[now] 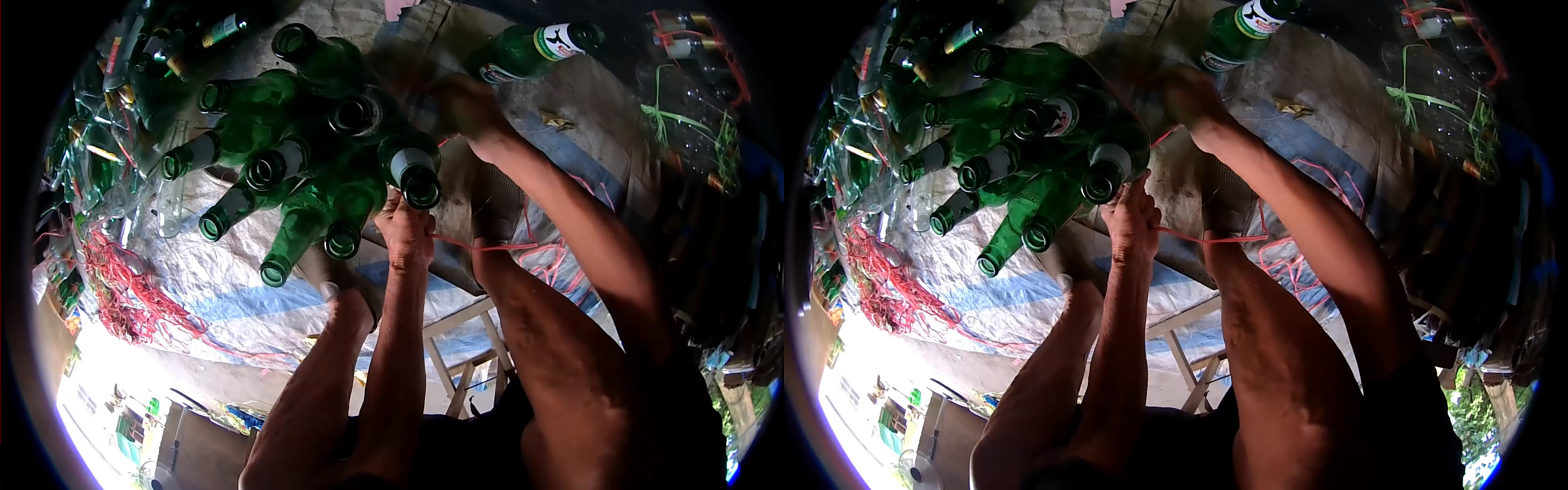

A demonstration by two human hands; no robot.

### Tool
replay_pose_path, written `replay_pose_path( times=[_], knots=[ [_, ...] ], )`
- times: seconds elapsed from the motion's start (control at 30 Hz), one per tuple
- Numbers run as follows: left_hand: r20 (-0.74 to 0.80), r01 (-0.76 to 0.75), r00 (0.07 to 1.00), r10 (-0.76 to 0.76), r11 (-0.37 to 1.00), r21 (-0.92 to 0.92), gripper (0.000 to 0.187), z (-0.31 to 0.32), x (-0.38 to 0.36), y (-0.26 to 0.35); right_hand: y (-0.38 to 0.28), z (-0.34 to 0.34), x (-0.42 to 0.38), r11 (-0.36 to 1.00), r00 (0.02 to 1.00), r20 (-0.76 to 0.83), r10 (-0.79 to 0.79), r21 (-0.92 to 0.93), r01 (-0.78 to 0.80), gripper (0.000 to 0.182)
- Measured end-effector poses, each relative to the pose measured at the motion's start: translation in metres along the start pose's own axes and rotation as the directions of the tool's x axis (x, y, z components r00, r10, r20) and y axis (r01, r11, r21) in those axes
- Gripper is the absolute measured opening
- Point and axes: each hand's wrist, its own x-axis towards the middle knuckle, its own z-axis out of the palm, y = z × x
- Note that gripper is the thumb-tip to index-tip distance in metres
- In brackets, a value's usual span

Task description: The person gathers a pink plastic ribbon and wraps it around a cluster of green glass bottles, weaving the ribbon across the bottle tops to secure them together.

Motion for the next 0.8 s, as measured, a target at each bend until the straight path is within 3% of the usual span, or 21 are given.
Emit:
replay_pose_path(
  times=[0.13, 0.23, 0.33, 0.43, 0.57, 0.8],
  knots=[
    [0.05, -0.026, 0.998, 0.024, 0.999, 0.033, 0.023, 0.002, -0.003, -0.009, 0.001, -0.003, -0.042, 0.949, 0.992, -0.124, 0.032, 0.314, 0.009, 0.025],
    [0.044, -0.024, 0.999, 0.021, 0.997, 0.073, 0.03, 0.009, -0.007, -0.013, 0.03, -0.01, -0.053, 0.931, 0.991, -0.136, 0.007, 0.363, 0.043, 0.022],
    [0.051, 0.045, 0.997, -0.051, 0.993, 0.105, 0.027, 0.02, -0.013, -0.007, 0.036, -0.007, -0.069, 0.945, 0.994, -0.107, 0.011, 0.325, 0.025, 0.021],
    [0.073, 0.113, 0.991, -0.113, 0.994, 0.007, 0.017, 0.023, -0.011, -0.011, 0.056, -0.011, -0.075, 0.943, 0.996, -0.091, 0.024, 0.334, 0.008, 0.022],
    [0.183, 0.081, 0.98, -0.073, 0.996, -0.032, 0.019, 0.023, -0.009, -0.019, 0.053, -0.006, -0.089, 0.957, 0.991, -0.122, 0.062, 0.289, -0.024, 0.021],
    [0.2, 0.127, 0.973, -0.111, 0.99, -0.064, 0.019, 0.021, -0.007, -0.018, 0.059, -0.01, -0.094, 0.938, 0.996, -0.088, 0.03, 0.347, 0.003, 0.024]
  ],
)
